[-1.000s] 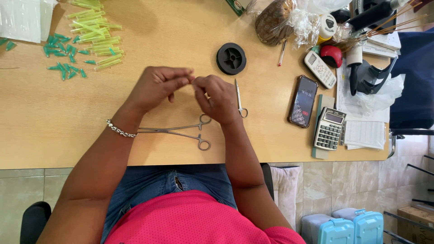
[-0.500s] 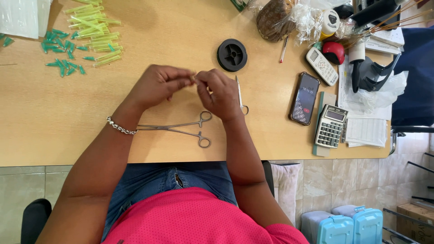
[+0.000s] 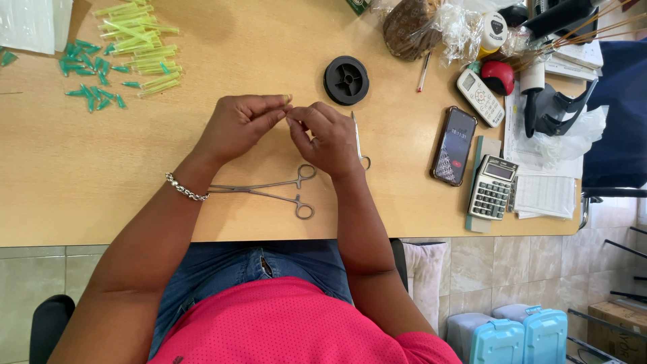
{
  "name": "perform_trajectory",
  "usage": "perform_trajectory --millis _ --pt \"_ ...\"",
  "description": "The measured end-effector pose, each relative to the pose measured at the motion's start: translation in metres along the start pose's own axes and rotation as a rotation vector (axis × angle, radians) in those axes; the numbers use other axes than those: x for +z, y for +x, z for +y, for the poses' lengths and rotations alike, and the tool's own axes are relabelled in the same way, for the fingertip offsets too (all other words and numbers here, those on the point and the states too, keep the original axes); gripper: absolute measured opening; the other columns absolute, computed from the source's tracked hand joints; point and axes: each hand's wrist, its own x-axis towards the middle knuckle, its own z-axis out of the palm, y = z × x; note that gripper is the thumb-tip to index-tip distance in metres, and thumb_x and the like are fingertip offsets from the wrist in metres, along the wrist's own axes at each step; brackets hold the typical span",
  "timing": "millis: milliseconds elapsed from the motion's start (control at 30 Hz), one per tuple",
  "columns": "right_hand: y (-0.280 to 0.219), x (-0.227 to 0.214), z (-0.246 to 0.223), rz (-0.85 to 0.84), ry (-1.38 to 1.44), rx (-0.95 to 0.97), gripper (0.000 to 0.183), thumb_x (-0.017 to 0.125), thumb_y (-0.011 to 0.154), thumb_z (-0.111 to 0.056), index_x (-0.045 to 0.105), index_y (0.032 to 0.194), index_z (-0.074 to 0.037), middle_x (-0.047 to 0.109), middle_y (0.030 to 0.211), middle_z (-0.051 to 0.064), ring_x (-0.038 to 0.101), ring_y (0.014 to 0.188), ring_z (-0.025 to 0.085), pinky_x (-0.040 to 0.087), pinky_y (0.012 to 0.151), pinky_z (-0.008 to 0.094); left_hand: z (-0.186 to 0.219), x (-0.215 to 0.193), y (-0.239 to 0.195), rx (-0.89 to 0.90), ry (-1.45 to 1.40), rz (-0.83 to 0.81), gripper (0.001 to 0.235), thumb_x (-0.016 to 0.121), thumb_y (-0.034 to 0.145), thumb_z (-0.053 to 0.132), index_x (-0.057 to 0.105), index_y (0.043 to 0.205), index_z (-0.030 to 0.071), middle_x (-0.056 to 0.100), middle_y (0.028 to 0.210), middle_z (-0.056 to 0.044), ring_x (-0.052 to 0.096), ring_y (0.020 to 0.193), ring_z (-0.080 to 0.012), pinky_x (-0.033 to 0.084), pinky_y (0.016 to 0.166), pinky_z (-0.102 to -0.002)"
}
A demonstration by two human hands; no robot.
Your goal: The person sits at a wooden table and uses a pair of hemostats to cut a piece of fishing line. They then thread the line through a small plastic tube and tie a knot. The person repeats this process, handling a spool of line and additional plastic tubes.
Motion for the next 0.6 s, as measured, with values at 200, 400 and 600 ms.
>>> perform_trajectory --millis 200,400,600 --pt "-0.003 0.003 0.009 0.06 0.02 0.034 0.005 0.078 0.09 -0.014 0.074 0.092 -0.017 0.055 0.063 0.0 0.058 0.051 0.019 0.053 0.05 0.031 -0.007 -0.001 -0.001 -0.035 0.092 -0.053 0.02 0.073 0.099 0.004 0.077 0.118 0.008 0.078 0.106 -0.012 0.073 0.1 -0.0127 0.056 0.066 -0.022" --pt "-0.001 -0.001 0.009 0.175 0.216 0.244 0.006 0.069 0.096 -0.007 0.074 0.098 -0.01 0.055 0.062 0.005 0.052 0.052 0.016 0.047 0.05 0.03 0.002 -0.001 -0.003 -0.149 -0.028 -0.068 0.018 0.074 0.094 0.006 0.077 0.112 0.006 0.078 0.091 -0.008 0.067 0.082 -0.0041 0.049 0.058 -0.014" --pt "-0.007 0.002 0.017 0.181 0.462 0.414 0.007 0.063 0.102 -0.007 0.07 0.103 -0.006 0.052 0.068 0.003 0.047 0.063 0.009 0.047 0.056 0.028 0.014 -0.004 -0.004 -0.186 -0.226 -0.048 0.021 0.077 0.09 0.003 0.074 0.11 -0.001 0.077 0.089 -0.013 0.073 0.085 -0.0108 0.052 0.056 -0.016"
